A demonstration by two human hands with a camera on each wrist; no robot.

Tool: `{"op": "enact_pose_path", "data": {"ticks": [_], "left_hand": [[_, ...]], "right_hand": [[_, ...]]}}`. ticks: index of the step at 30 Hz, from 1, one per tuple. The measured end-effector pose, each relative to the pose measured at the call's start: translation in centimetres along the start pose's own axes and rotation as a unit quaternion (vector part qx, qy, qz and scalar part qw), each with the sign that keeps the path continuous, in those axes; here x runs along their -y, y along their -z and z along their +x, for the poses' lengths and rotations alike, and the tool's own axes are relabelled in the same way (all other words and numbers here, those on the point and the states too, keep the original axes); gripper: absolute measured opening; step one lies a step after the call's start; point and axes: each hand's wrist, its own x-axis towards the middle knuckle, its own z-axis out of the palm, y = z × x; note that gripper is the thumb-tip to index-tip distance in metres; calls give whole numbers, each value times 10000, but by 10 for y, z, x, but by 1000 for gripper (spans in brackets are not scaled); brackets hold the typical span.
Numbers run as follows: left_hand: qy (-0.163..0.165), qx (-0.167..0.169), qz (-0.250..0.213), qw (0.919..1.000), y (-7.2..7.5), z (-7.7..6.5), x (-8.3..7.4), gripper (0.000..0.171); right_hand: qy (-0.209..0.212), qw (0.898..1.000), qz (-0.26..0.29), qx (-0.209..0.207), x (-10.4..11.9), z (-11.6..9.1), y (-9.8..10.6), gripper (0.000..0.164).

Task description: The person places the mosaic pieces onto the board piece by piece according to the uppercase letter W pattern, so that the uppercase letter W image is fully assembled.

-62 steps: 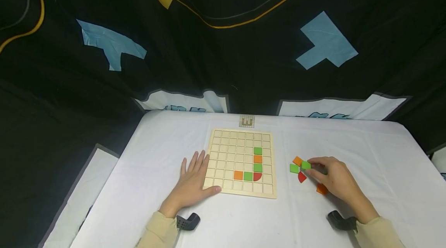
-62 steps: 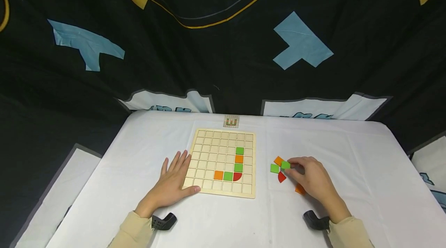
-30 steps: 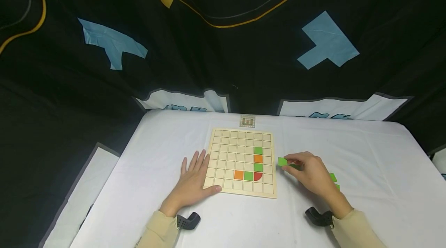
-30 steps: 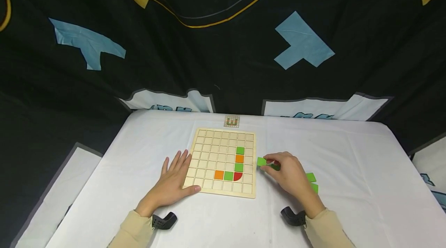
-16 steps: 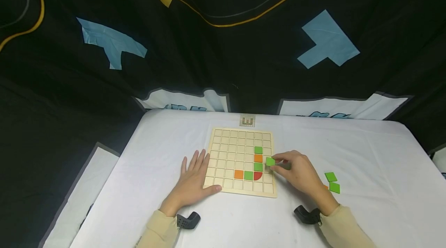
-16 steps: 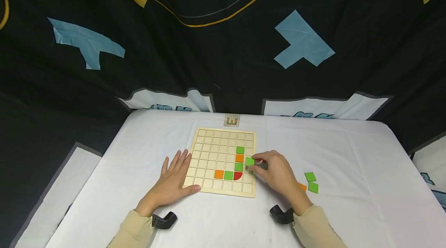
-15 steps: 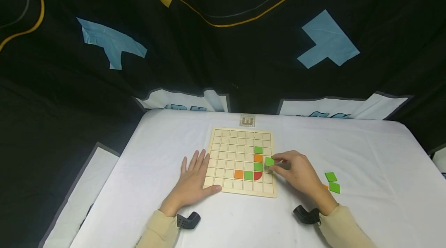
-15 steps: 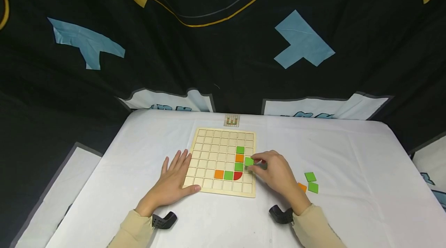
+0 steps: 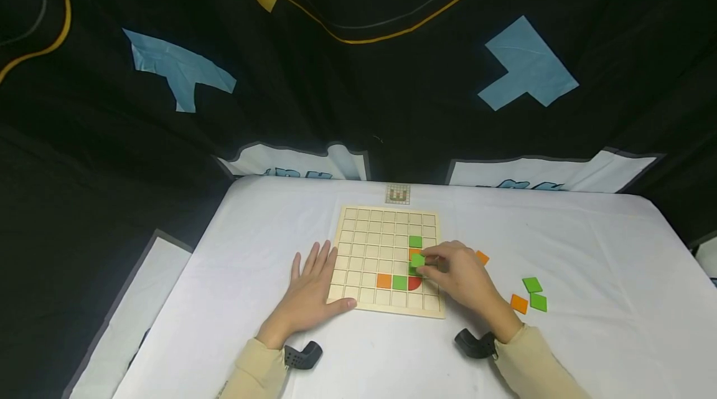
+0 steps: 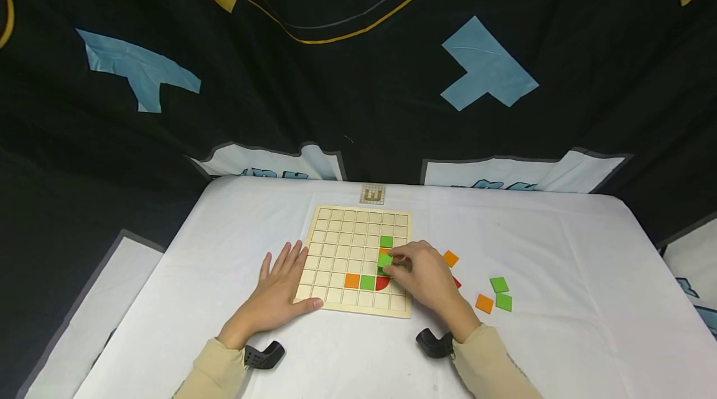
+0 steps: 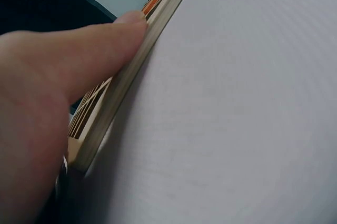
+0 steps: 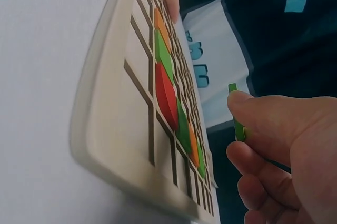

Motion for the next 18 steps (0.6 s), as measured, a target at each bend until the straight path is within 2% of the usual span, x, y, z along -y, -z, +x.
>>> {"op": "enact_pose_path", "data": {"ticks": [5, 13, 18], "left_hand": [[-13, -4, 8, 10000, 0, 0, 0, 111], [17, 32, 14, 10000, 0, -1, 0, 112], [26, 52, 5, 10000, 1, 0, -1, 112]], "right_hand": [[58, 10000, 22, -38, 5, 3, -6, 30], [-114, 9999, -9, 104, 11, 7, -17, 32], [6, 9999, -58, 136, 15, 9, -22, 29]]}}
